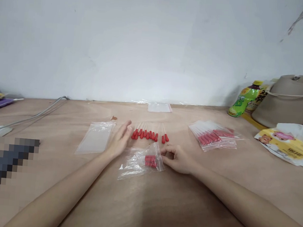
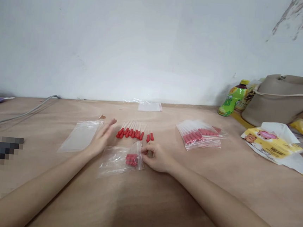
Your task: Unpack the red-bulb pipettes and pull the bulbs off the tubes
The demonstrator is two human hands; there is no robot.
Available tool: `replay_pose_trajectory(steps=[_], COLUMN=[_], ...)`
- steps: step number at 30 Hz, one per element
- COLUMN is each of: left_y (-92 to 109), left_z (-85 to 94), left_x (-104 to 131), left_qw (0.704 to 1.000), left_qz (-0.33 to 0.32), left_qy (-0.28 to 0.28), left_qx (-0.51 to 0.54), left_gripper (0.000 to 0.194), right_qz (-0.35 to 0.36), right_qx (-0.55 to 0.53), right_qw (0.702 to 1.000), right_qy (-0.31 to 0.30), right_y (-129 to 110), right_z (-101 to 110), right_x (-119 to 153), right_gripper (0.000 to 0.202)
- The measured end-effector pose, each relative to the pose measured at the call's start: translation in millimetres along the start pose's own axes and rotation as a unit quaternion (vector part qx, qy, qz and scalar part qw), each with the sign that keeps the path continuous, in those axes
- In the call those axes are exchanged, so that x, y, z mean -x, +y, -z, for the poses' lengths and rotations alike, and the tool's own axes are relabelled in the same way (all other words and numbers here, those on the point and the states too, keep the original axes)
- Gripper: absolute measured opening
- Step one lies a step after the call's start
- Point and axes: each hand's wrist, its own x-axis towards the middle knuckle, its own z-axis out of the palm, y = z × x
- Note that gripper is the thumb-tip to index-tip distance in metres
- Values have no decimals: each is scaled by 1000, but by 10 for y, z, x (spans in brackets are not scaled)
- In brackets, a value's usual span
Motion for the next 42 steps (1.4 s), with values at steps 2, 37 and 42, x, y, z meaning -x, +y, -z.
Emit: replay_pose_trajectory(steps=[2, 37, 42], left_y=[59, 71, 71], left_z=[10, -52, -44], left_x=[226, 548, 566], left_qw=[986, 873, 875], left_qz=[-59, -195, -189], left_qy=[-101, -265, -271], left_qx=[-119, -360, -353], left_gripper=[55, 60, 60], right_qz=[18, -229, -182], right_qx=[-5, -393, -287], right_qw=[1000, 890, 939], right_qy=[-17, -2, -56], right_y=[-23, -45, -24], right_z=[4, -11, 383], right_x=[-4, 18, -14], right_gripper=[19, 30, 25])
